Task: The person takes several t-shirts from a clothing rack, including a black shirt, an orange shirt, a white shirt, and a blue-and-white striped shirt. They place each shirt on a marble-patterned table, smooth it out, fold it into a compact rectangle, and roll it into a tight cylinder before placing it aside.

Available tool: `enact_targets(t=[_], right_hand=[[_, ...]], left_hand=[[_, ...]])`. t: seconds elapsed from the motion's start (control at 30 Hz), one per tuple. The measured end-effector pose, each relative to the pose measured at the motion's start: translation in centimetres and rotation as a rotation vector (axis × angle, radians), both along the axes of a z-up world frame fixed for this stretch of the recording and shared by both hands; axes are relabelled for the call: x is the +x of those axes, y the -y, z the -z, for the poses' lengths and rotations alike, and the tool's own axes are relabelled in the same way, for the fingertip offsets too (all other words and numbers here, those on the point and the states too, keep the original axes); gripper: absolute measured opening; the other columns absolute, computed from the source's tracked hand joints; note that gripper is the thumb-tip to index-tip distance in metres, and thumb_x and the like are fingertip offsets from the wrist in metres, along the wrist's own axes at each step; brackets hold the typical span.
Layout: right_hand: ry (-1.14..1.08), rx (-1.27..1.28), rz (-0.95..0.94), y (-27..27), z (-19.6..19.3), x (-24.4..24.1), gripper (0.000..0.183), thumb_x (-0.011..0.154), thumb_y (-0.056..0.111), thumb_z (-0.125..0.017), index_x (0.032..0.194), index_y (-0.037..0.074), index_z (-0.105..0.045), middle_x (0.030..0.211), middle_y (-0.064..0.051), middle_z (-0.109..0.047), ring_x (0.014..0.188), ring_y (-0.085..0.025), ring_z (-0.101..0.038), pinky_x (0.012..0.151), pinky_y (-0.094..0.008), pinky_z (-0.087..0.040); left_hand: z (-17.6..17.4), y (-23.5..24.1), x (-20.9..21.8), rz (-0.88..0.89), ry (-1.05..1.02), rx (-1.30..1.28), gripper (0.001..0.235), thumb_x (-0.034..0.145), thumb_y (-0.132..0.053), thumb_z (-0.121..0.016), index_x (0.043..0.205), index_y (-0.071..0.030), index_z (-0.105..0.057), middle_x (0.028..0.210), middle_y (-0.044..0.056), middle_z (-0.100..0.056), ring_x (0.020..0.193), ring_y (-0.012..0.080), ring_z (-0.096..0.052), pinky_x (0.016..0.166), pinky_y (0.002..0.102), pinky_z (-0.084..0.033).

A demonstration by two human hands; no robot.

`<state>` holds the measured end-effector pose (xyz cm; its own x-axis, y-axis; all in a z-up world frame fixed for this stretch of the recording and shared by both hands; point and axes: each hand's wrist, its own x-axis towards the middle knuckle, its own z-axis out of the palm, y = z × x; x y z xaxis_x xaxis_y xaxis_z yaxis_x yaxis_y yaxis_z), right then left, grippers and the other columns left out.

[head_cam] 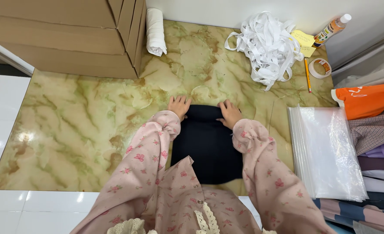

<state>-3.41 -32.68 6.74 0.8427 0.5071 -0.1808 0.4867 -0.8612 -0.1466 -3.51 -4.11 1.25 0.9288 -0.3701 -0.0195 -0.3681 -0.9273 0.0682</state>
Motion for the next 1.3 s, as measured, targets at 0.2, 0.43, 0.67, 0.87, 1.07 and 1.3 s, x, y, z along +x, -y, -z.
enact_targets(t=[0.2, 0.43, 0.67, 0.87, 1.07, 1.3], right_hand=[[0.458, -0.075, -0.024, -0.5, 3.8, 0.1, 0.068, 0.070, 0.023, -0.081, 0.123, 0.016, -0.041, 0.134, -0.011, -0.042, 0.130, -0.034, -0.046, 0.112, -0.049, -0.037], [-0.181, 0.278, 0.069, 0.6, -0.4, 2.7, 0.064, 0.078, 0.061, -0.075, 0.113, 0.021, -0.038, 0.136, -0.012, -0.053, 0.139, -0.043, -0.042, 0.116, -0.058, -0.029], [-0.467, 0.548, 0.214, 0.6, 1.6, 6.1, 0.083, 0.062, 0.049, -0.096, 0.129, 0.020, -0.056, 0.131, -0.014, -0.063, 0.134, -0.035, -0.053, 0.117, -0.047, -0.037], [-0.271, 0.204, 0.057, -0.5, 0.6, 4.7, 0.077, 0.072, 0.062, -0.083, 0.136, 0.032, -0.053, 0.132, -0.001, -0.055, 0.130, -0.032, -0.051, 0.112, -0.051, -0.040], [0.132, -0.011, -0.032, -0.4, 1.6, -0.4, 0.062, 0.090, 0.053, -0.067, 0.142, 0.032, -0.040, 0.138, 0.003, -0.039, 0.132, -0.026, -0.042, 0.110, -0.047, -0.033], [0.072, 0.019, -0.089, 0.5, -0.6, -2.4, 0.088, 0.082, 0.066, -0.066, 0.153, 0.028, -0.031, 0.137, -0.005, -0.045, 0.131, -0.031, -0.047, 0.109, -0.050, -0.036]], left_hand=[[1.2, 1.0, 0.1, 0.051, 0.869, -0.112, 0.018, 0.092, -0.019, -0.061, 0.082, -0.017, -0.046, 0.087, 0.010, -0.049, 0.082, 0.0319, -0.052, 0.072, 0.046, -0.040], [0.3, 0.5, -0.6, 0.075, 0.902, -0.089, 0.016, 0.098, -0.014, -0.052, 0.083, -0.014, -0.046, 0.083, 0.009, -0.045, 0.079, 0.0296, -0.050, 0.074, 0.043, -0.043], [-6.0, -2.5, 0.2, -0.045, -0.206, -0.319, 0.058, 0.072, -0.048, -0.079, 0.109, -0.019, -0.045, 0.111, 0.004, -0.046, 0.114, 0.0292, -0.043, 0.104, 0.055, -0.027], [-6.1, -4.2, 4.5, -0.088, -0.594, -0.384, 0.085, 0.073, -0.072, -0.078, 0.138, -0.026, -0.050, 0.130, 0.007, -0.051, 0.131, 0.0327, -0.044, 0.111, 0.061, -0.026], [-4.1, -1.2, 3.3, 0.023, -0.635, -0.095, 0.100, 0.068, -0.067, -0.081, 0.147, -0.019, -0.043, 0.140, 0.017, -0.051, 0.137, 0.0355, -0.044, 0.113, 0.061, -0.018], [0.8, 0.3, -2.7, -0.012, 0.075, -0.136, 0.082, 0.060, -0.048, -0.088, 0.123, -0.019, -0.045, 0.116, 0.009, -0.047, 0.112, 0.0296, -0.047, 0.101, 0.055, -0.023]])
